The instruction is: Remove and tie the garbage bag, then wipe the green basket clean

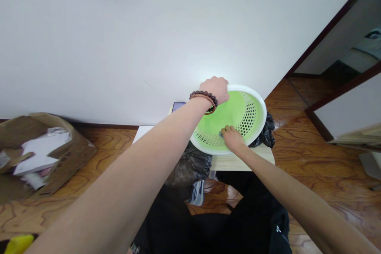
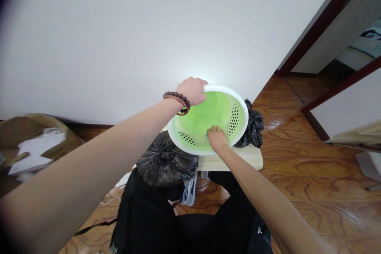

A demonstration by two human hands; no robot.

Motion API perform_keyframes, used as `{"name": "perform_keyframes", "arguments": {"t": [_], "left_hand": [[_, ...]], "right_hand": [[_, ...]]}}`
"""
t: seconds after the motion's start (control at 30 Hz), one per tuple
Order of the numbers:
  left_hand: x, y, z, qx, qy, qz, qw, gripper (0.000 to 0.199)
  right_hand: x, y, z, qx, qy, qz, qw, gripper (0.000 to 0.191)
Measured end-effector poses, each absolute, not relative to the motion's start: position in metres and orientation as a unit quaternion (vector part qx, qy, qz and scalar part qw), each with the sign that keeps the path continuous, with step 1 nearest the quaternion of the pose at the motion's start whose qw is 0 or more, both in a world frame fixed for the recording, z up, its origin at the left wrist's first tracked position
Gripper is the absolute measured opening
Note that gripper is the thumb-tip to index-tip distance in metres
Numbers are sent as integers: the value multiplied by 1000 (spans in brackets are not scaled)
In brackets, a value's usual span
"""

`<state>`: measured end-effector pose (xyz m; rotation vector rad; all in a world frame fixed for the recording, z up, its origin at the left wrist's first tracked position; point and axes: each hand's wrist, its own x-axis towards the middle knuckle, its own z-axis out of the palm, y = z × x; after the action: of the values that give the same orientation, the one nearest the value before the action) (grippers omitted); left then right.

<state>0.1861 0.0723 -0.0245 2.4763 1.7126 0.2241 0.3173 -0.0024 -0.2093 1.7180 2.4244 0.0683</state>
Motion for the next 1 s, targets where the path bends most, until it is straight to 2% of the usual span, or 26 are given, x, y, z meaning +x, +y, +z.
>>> {"name": "perform_keyframes", "arguments": {"t": [1.0], "left_hand": [[189,71,-25,823,556,85,80,35]], "right_hand": [[316,-2,-210,583,805,24,107,26]]}}
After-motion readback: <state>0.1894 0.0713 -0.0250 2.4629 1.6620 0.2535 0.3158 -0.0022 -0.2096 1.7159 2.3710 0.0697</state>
